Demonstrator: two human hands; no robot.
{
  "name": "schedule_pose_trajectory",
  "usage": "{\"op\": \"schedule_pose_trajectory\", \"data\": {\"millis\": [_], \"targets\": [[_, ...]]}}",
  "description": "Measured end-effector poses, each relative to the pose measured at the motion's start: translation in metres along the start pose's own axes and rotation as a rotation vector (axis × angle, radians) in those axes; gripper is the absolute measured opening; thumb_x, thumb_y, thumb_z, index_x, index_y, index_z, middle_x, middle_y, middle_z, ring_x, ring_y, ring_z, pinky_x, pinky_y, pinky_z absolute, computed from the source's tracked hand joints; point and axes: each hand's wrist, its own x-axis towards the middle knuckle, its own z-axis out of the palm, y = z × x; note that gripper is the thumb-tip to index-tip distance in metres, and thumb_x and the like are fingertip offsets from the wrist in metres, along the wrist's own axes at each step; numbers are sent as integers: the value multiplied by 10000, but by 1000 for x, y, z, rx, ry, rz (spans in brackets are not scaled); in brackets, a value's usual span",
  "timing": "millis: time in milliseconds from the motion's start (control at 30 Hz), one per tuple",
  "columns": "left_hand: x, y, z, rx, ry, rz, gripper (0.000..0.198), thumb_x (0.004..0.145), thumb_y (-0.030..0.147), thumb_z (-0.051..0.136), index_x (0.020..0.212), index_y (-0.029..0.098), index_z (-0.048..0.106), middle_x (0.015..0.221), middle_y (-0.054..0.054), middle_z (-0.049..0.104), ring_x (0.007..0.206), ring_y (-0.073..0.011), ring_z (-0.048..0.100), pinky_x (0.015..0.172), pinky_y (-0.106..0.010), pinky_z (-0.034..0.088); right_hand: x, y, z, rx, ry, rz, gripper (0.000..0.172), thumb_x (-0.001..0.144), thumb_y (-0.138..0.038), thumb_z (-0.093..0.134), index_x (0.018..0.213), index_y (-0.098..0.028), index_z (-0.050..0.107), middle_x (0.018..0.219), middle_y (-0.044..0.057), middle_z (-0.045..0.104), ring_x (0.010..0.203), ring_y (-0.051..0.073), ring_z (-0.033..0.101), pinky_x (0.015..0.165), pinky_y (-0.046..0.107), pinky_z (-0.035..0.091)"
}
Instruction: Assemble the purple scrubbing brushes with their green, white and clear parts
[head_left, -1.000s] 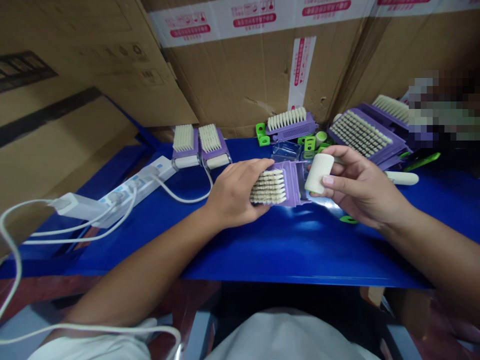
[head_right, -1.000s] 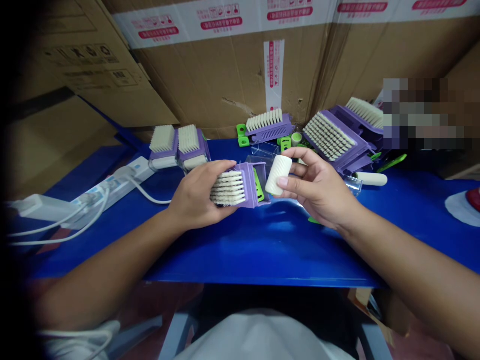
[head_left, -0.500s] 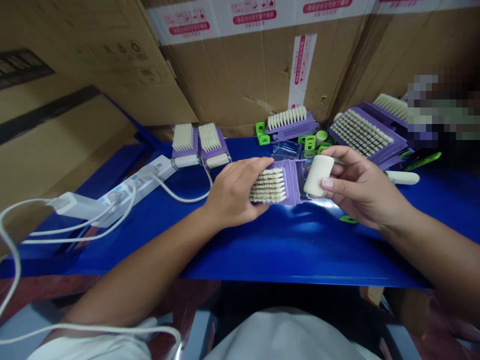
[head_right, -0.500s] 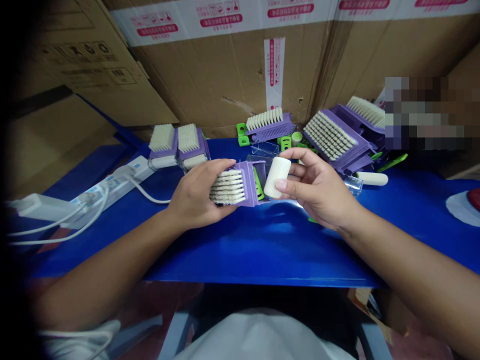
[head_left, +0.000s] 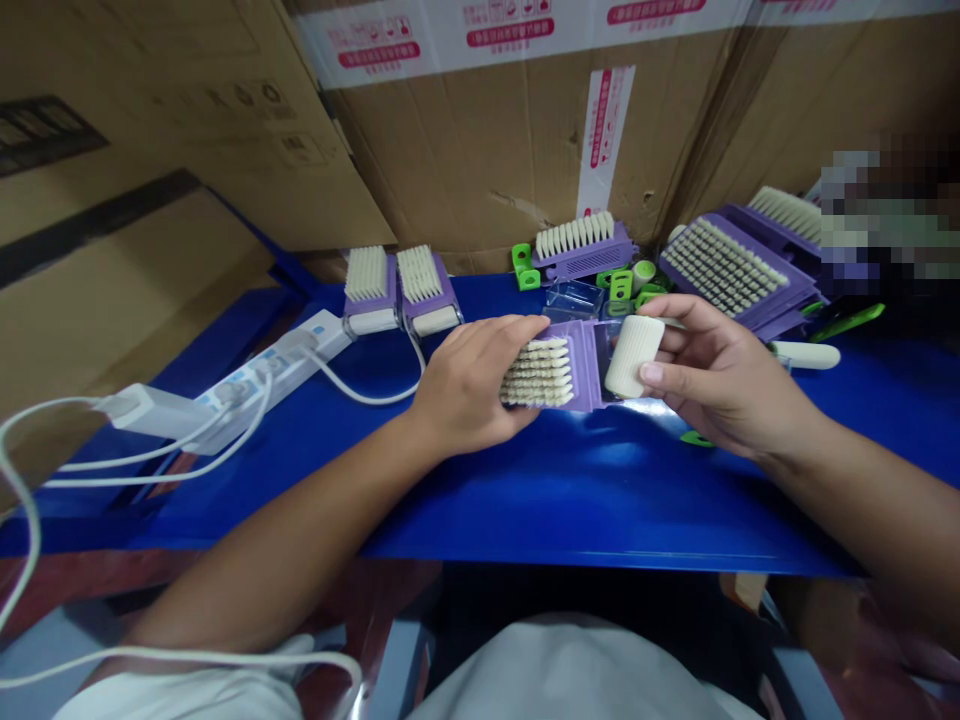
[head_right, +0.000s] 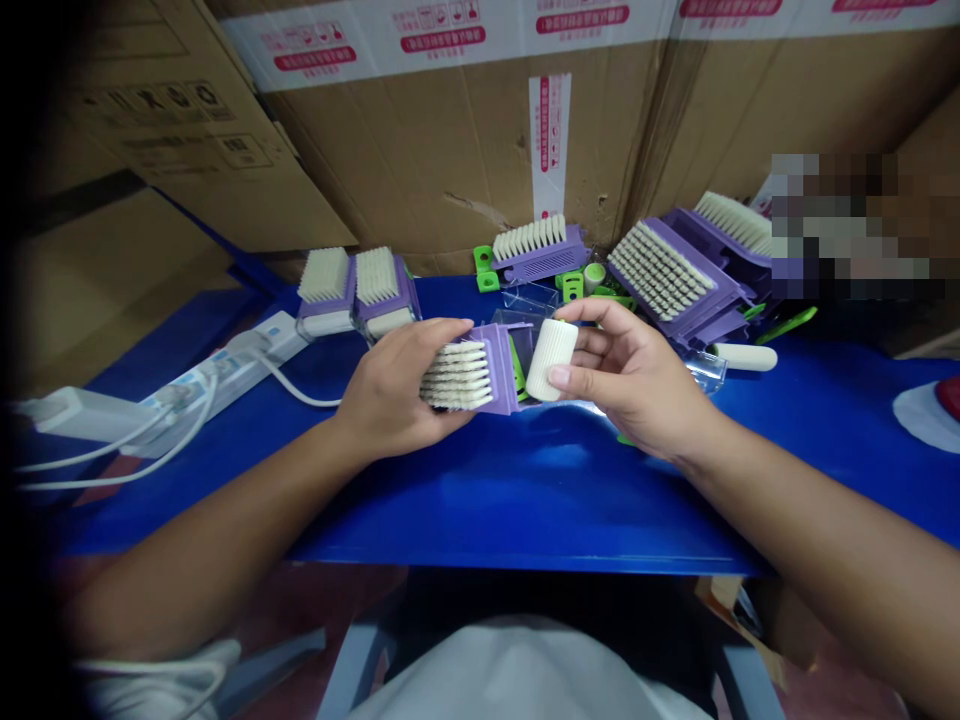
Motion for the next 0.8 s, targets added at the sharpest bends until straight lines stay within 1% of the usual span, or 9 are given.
{"op": "schedule_pose_trajectory", "data": {"millis": [133, 300, 500, 733, 800], "targets": [[0, 0, 1, 5, -1, 0, 707, 858, 260, 762, 1517, 207, 511, 1440, -161, 758, 1303, -357, 762, 1099, -492, 610, 0, 1, -1, 25, -22, -5, 508, 696, -211, 1042, 1068, -301, 708, 866, -68, 771, 764, 132, 780, 724, 255, 698], [0, 0, 1, 23, 16, 21, 669, 870, 251, 738, 1501, 183, 528, 1423, -164, 765, 1294, -347, 766, 1097, -478, 605, 0, 4, -3, 25, -41, -19, 512, 690, -214, 1056, 1073, -304, 729, 872, -57, 779, 789, 148, 784, 732, 268, 701], [0, 1, -1, 34, 23, 35, 674, 861, 250, 746, 1498, 179, 536, 1417, -161, 767, 1283, -343, 768, 1085, -466, 601, 0, 6, -5, 72, -76, -44, 467, 714, -169, 1056, 1061, -309, 776, 892, -69, 803, 817, 110, 788, 746, 203, 690], [0, 1, -1, 30, 19, 42, 675, 869, 256, 753, 1502, 175, 533, 1420, -163, 762, 1290, -343, 763, 1089, -468, 597, 1, 8, -4, 60, -72, -67, 486, 678, -144, 1071, 1050, -303, 801, 914, -65, 806, 821, 100, 779, 752, 192, 685], [0, 0, -1, 33, 12, 42, 674, 879, 268, 751, 1509, 178, 529, 1424, -162, 760, 1292, -340, 762, 1091, -465, 596, 1, 8, -4, 57, -76, -72, 471, 692, -149, 1066, 1051, -301, 803, 922, -62, 806, 828, 99, 779, 756, 192, 684]]}}
